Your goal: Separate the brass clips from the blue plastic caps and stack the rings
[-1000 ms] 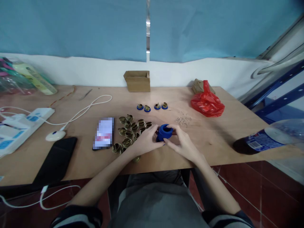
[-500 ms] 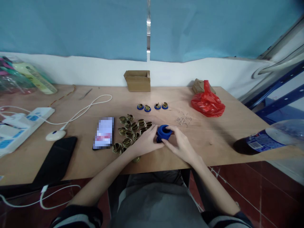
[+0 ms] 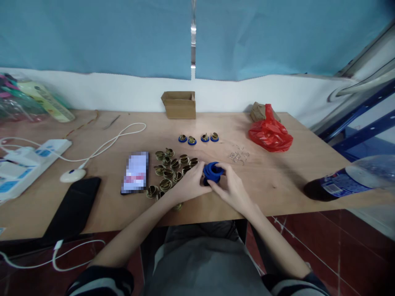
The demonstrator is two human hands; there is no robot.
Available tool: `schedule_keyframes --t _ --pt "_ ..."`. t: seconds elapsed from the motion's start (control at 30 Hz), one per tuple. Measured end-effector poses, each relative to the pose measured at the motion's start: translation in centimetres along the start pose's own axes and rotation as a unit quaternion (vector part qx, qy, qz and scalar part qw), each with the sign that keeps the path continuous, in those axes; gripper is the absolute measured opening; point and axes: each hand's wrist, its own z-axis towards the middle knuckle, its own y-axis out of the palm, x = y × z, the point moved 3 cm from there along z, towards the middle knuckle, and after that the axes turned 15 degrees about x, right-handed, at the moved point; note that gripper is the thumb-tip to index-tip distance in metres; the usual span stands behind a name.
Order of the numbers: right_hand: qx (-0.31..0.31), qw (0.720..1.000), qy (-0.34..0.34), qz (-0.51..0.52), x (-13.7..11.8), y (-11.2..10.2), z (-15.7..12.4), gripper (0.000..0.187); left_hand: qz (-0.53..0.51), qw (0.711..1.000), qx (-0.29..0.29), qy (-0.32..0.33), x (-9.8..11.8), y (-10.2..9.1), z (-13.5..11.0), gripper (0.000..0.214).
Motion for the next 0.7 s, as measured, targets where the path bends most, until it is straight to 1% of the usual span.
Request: schedule_keyframes --t 0.13,0.2,0.27,0.37,0.5,0.7 --pt "0.013 1.0 0.007 0.006 -0.04 0.3 -0.32 0.048 0.005 1.0 -0.002 0.0 0.03 0.03 -0.04 0.045" --pt "0.008 1.0 0.013 0.005 0.0 0.3 -0.38 0.048 0.0 1.0 -0.005 0.003 0.08 0.03 -0.07 0.046" --pt "0.004 1.0 0.015 0.005 0.04 0.21 -0.37 0.049 -0.014 1.0 -0.004 0.004 0.13 0.0 -0.11 0.051" --pt "0.012 1.0 0.002 0.01 -0.08 -0.03 -0.28 0.052 -0.05 0.999 -0.001 -0.007 0.17 -0.07 -0.14 0.063" --pt "0.017 1.0 -0.016 0.018 -0.49 -0.25 -0.12 0.053 -0.078 0.997 -0.001 -0.018 0.31 -0.18 -0.15 0.064" --pt "0.032 0.999 -0.025 0.036 -0.47 -0.44 0.03 0.057 -0.073 0.997 0.008 -0.001 0.78 -0.49 -0.08 0.071"
